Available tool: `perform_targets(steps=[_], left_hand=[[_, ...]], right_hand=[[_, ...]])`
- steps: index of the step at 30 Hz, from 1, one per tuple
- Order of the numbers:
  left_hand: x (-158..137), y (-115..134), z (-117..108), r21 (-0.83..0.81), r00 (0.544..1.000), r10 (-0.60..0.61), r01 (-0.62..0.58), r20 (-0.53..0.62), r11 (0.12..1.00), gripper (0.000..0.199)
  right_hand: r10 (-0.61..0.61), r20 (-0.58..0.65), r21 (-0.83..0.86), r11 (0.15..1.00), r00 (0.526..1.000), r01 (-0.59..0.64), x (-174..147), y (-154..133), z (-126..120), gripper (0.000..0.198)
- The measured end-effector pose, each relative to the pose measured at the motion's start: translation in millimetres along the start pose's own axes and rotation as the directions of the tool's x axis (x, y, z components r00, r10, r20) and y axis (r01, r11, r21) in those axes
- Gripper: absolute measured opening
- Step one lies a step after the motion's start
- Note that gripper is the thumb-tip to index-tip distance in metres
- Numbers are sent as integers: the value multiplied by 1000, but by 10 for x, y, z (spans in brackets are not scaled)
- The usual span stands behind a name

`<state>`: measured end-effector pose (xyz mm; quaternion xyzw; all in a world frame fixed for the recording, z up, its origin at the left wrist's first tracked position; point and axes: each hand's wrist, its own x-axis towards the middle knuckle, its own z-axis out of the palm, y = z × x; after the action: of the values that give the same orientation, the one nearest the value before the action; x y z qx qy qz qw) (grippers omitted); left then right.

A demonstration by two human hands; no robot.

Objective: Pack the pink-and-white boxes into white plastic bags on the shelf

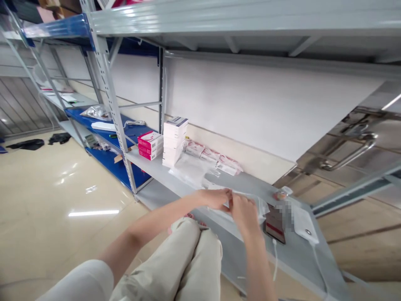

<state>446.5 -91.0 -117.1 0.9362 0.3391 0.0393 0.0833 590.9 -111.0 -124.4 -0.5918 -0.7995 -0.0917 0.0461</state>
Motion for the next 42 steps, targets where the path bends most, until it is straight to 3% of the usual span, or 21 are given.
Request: perform_targets(steps=[4, 6, 7, 9, 11, 14, 18, 21, 24, 27, 32, 34, 37, 40, 42], left_hand=[[-799, -268, -415, -345, 986, 10, -66, -164, 936, 45], [-1245, -523, -546, -390, 974, -101, 13, -204, 921, 45], [-1453, -672, -580, -368, 957, -208, 122, -201, 922, 46], [-1810, -1006, -593, -217, 844, -475, 429, -248, 877, 49], [-2071, -1380, -573, -4, 714, -635, 663, -296, 748, 55], [-2304, -1971, -569, 212, 622, -688, 779, -374, 589, 68], [-2459, -2603, -577, 153, 506, -776, 860, -376, 486, 62], [-2499, -2846, -476, 150, 486, -773, 871, -409, 468, 68], [-2515, -2923, -328, 186, 514, -713, 852, -477, 490, 75], [-2540, -2925, -247, 225, 551, -665, 827, -504, 515, 67], [-2607, -2836, -377, 402, 697, -603, 717, -389, 569, 53], [-2660, -2736, -527, 393, 688, -616, 725, -384, 565, 49], [-2781, -2484, -836, 322, 612, -683, 791, -400, 520, 51], [-2959, -2097, -1160, 234, 543, -722, 839, -428, 492, 47], [-3093, -1762, -1322, 169, 557, -717, 824, -418, 541, 35]], right_hand=[[-46, -170, 135, 988, 984, 70, 45, -633, -385, 27], [-130, -236, 236, 954, 963, 186, 196, -1028, -486, 30], [-186, -253, 276, 927, 949, 255, 283, -1226, -503, 32], [-288, -253, 339, 868, 924, 364, 446, -1591, -479, 36], [-384, -230, 399, 801, 894, 446, 576, -1883, -398, 40], [-460, -231, 485, 709, 857, 511, 702, -2153, -220, 40], [-485, -249, 571, 626, 838, 532, 775, -2277, 28, 37], [-503, -270, 611, 569, 821, 550, 780, -2283, 212, 35], [-505, -259, 643, 546, 823, 537, 718, -2295, 442, 36], [-529, -197, 677, 536, 825, 505, 564, -2373, 696, 38], [-613, -112, 716, 495, 782, 491, 336, -2552, 895, 39], [-631, -105, 711, 493, 769, 501, 353, -2577, 843, 40], [-632, -157, 685, 484, 759, 545, 461, -2550, 656, 41], [-574, -331, 645, 441, 749, 624, 558, -2487, 399, 41], [-483, -446, 630, 430, 754, 647, 588, -2462, 200, 42]])
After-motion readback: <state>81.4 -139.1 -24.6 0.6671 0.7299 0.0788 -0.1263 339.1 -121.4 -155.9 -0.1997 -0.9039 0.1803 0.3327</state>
